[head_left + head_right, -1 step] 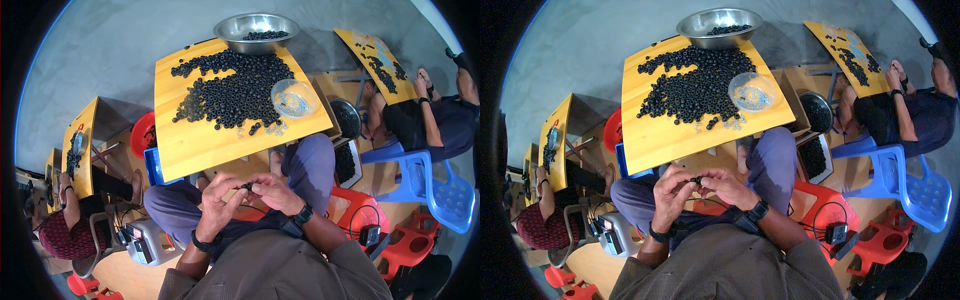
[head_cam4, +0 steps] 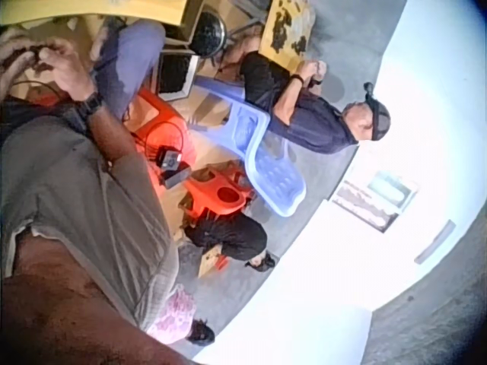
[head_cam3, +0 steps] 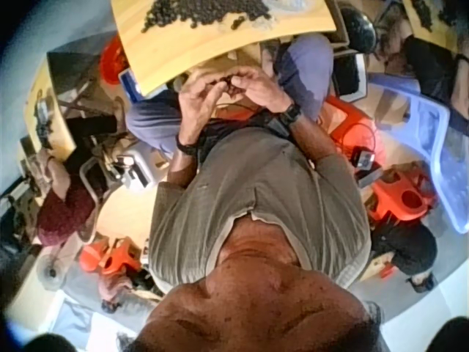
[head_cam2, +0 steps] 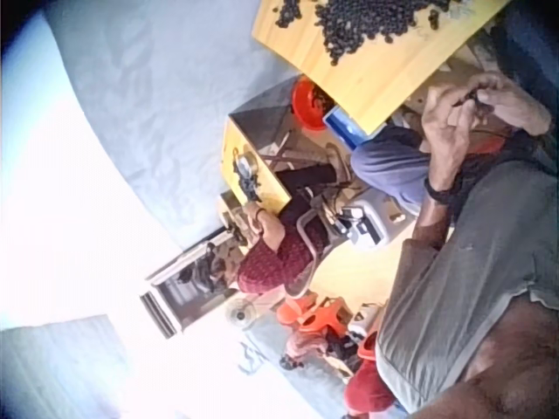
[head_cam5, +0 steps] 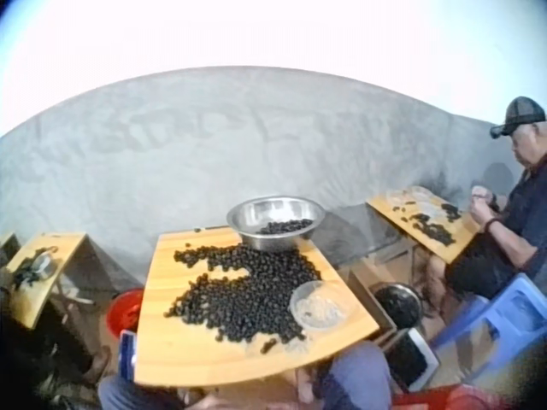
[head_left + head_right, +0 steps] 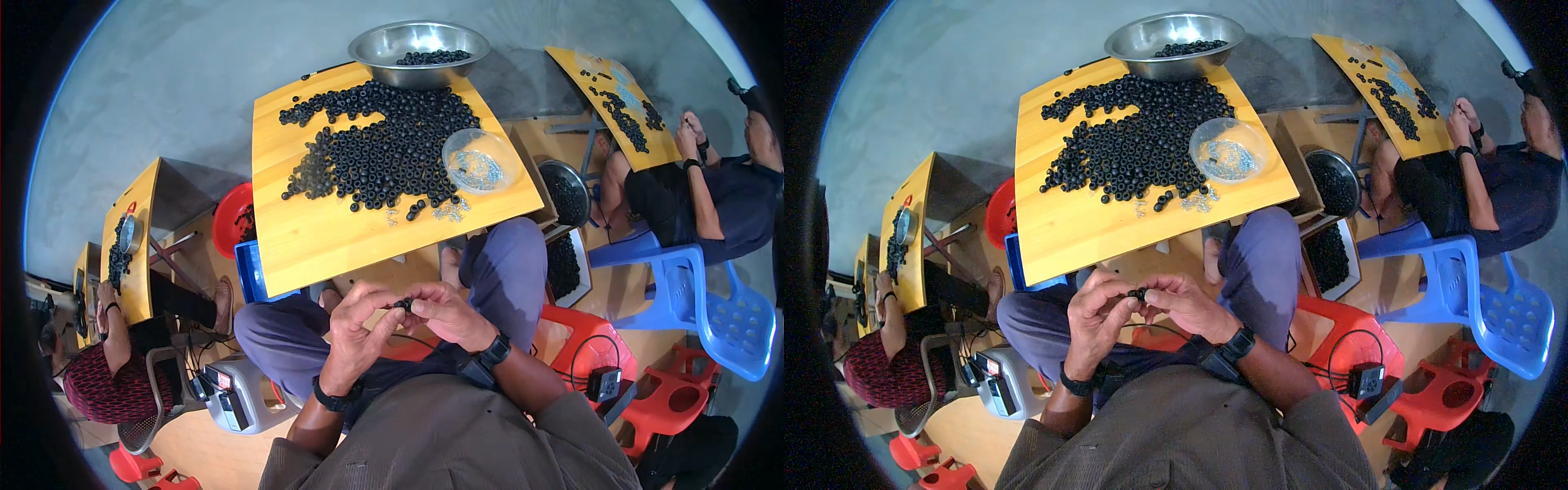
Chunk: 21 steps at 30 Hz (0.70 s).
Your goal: Sorting and inspecting small black plastic or rubber components on a board.
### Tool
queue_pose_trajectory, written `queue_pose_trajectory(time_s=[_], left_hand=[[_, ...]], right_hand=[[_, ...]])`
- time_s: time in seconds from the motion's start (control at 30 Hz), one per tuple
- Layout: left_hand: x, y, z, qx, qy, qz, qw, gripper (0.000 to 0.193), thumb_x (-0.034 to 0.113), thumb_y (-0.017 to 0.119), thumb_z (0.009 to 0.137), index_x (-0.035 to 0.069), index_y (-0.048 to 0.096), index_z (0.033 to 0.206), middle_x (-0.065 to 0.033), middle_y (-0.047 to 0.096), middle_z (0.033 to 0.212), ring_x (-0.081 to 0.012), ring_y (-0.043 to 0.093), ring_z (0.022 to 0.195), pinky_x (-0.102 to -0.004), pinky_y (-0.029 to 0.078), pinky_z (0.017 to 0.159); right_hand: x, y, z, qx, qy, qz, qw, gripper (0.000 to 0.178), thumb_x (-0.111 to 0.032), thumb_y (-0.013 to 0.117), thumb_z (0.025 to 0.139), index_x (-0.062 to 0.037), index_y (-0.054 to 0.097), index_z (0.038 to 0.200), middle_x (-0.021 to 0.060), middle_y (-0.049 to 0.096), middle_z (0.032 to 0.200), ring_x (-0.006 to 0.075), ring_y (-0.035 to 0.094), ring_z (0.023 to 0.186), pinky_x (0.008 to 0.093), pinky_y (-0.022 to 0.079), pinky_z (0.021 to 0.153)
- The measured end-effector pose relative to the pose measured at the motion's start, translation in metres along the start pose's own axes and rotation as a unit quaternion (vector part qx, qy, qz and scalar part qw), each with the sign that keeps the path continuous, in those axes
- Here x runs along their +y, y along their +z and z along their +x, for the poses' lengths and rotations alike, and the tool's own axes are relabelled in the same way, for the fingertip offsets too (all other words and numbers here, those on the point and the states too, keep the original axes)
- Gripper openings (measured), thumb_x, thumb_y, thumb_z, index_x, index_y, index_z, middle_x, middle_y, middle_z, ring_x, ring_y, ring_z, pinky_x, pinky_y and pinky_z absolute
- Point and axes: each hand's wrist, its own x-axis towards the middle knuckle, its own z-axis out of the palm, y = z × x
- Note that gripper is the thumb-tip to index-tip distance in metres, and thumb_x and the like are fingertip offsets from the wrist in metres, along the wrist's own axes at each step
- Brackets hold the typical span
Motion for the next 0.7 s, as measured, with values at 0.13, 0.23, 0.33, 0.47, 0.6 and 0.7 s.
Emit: queue_pose_trajectory(time_s=[0.13,0.23,0.33,0.47,0.6,0.7], left_hand=[[0.000,-0.001,0.000,-0.003,0.026,0.059,0.998,0.018,0.001,0.077,0.083,0.000,0.072,0.100,-0.0125,0.067,0.095,-0.0263,0.067,0.088,-0.0344,0.053,0.077],[0.011,-0.007,0.005,-0.037,0.082,0.126,0.988,0.016,-0.001,0.075,0.086,-0.002,0.071,0.102,-0.0103,0.065,0.098,-0.0194,0.068,0.083,-0.0301,0.056,0.072],[0.020,-0.003,0.009,-0.037,0.095,0.133,0.986,0.023,0.000,0.079,0.080,0.002,0.073,0.102,-0.0104,0.067,0.092,-0.0262,0.066,0.081,-0.0351,0.051,0.070],[0.019,-0.004,0.006,-0.033,0.096,0.153,0.983,0.023,0.000,0.079,0.079,0.002,0.073,0.102,-0.0108,0.066,0.090,-0.0261,0.066,0.081,-0.0350,0.052,0.069],[0.014,-0.006,0.006,-0.041,0.098,0.168,0.980,0.024,-0.001,0.079,0.078,0.001,0.073,0.101,-0.0112,0.065,0.089,-0.0264,0.067,0.080,-0.0351,0.053,0.067],[0.009,-0.005,0.007,-0.043,0.117,0.200,0.972,0.025,0.000,0.078,0.078,0.001,0.073,0.101,-0.0114,0.065,0.088,-0.0279,0.067,0.079,-0.0362,0.053,0.067]], right_hand=[[0.005,-0.006,0.001,0.000,0.005,0.001,1.000,0.023,-0.019,0.063,0.102,-0.0005,0.067,0.116,0.0074,0.071,0.108,0.0143,0.069,0.093,0.0298,0.058,0.081],[0.009,-0.004,0.000,0.055,0.021,-0.035,0.998,0.021,-0.016,0.062,0.103,0.0002,0.067,0.115,0.0068,0.071,0.107,0.0135,0.068,0.093,0.0294,0.057,0.082],[0.009,-0.007,-0.008,0.071,0.032,-0.031,0.996,0.021,-0.014,0.061,0.103,0.0010,0.066,0.117,0.0063,0.070,0.107,0.0131,0.067,0.092,0.0293,0.056,0.082],[0.014,-0.013,-0.008,0.041,0.035,0.005,0.999,0.026,-0.015,0.062,0.103,0.0019,0.066,0.122,0.0070,0.071,0.107,0.0135,0.067,0.090,0.0295,0.056,0.081],[0.009,-0.007,-0.006,0.055,0.059,-0.012,0.997,0.030,-0.017,0.060,0.104,0.0020,0.065,0.127,0.0063,0.071,0.107,0.0129,0.067,0.089,0.0281,0.057,0.079],[0.013,-0.008,-0.006,0.060,0.050,-0.021,0.997,0.031,-0.019,0.060,0.104,0.0015,0.065,0.127,0.0059,0.071,0.107,0.0125,0.067,0.090,0.0274,0.057,0.078]])
